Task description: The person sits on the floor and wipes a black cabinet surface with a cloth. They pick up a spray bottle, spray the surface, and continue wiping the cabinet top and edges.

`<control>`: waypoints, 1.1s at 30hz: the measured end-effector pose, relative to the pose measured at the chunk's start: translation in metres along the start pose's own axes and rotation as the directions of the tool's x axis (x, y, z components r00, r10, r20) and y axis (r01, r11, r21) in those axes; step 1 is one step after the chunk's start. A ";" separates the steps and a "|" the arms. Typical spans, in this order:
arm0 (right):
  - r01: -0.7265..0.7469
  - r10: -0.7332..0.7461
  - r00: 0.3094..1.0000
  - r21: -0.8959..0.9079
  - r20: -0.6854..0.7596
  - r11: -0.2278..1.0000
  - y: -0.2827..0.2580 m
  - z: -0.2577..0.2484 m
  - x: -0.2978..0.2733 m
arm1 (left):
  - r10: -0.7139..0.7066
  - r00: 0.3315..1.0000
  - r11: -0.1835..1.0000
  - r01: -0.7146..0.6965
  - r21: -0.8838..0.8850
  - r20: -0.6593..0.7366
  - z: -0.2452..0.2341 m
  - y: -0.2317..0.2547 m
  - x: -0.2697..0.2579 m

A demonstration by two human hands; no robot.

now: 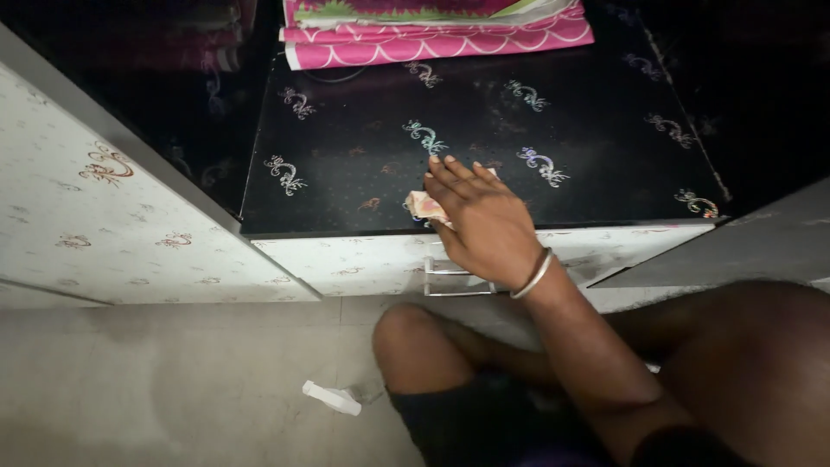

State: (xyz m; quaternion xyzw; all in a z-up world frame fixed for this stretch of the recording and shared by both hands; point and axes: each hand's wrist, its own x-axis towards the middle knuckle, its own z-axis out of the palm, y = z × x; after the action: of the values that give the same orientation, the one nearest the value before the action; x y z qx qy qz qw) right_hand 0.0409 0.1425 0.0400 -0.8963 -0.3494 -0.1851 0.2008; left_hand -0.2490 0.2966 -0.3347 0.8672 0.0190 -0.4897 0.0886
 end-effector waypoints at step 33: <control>-0.065 0.061 0.997 -0.083 -0.051 0.994 0.178 -0.080 -0.114 | -0.266 0.963 0.951 0.255 -0.177 -0.046 0.023 0.129 0.010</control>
State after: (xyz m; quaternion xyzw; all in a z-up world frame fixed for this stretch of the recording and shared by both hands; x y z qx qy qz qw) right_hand 0.0719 -0.0803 0.0130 -0.9099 -0.3077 -0.2148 0.1767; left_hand -0.2482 0.1655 -0.3373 0.8628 0.1778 -0.4635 0.0957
